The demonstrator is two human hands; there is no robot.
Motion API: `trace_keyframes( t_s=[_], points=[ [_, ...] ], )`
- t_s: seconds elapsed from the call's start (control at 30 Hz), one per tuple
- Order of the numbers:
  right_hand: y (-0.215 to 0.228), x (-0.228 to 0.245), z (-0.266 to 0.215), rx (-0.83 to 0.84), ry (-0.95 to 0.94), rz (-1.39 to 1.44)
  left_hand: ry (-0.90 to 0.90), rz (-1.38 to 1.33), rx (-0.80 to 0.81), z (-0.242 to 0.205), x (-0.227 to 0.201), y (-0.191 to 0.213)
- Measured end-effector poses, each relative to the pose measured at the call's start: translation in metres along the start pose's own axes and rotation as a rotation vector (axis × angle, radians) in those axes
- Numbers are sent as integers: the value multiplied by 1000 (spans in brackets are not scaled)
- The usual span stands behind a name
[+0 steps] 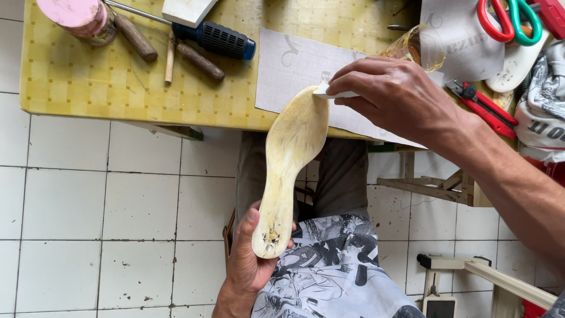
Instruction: The person applies a yellowish liquid to a white shoe insole using a small white sponge. They dip the sponge into a plastic cup containing the liquid and spread it across the insole surface. The person also uses a utility knife to trim a small piece of material and handles a plastic bottle.
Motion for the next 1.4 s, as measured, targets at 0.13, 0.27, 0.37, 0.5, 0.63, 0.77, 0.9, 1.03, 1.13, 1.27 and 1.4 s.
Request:
trace_keyframes(
  t_s=[0.13,0.27,0.37,0.5,0.63,0.77,0.9,1.03,1.13,1.27,1.4],
  points=[
    [6,-4,0,104,36,-16,-1,7,9,0,0,2],
    [12,-2,-24,351,-329,176,16,-3,-16,-1,-2,-2],
    [15,5,-35,156,-469,281,26,-17,-26,0,-1,-1],
    [15,5,-26,-180,-310,168,-13,-16,-4,0,-1,-2],
    [6,-1,-7,-158,-107,73,-25,-17,-36,0,-1,-2],
    [-2,-11,-6,-20,-61,80,-17,-28,-10,1,0,-2],
    [18,-10,-10,206,-181,102,-26,-19,10,1,-2,-5],
    [19,-8,-17,105,-252,126,-3,-29,-2,3,-2,-1],
    [4,-8,-21,-11,-199,67,-13,-15,-1,3,-3,-2],
    [-22,8,-41,-6,-202,52,-12,-6,7,0,-2,-6],
    [-46,59,-64,-185,-306,165,4,7,-5,0,0,-11]
  ],
)
Point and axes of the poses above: each hand's wrist, its own z-axis towards the middle knuckle, its own y-axis out of the back of the hand, x = y × z, the point moved 2 cm from there along z, towards the middle knuckle, and after that the axes turned 10 degrees about y, right-handed, at the moved point
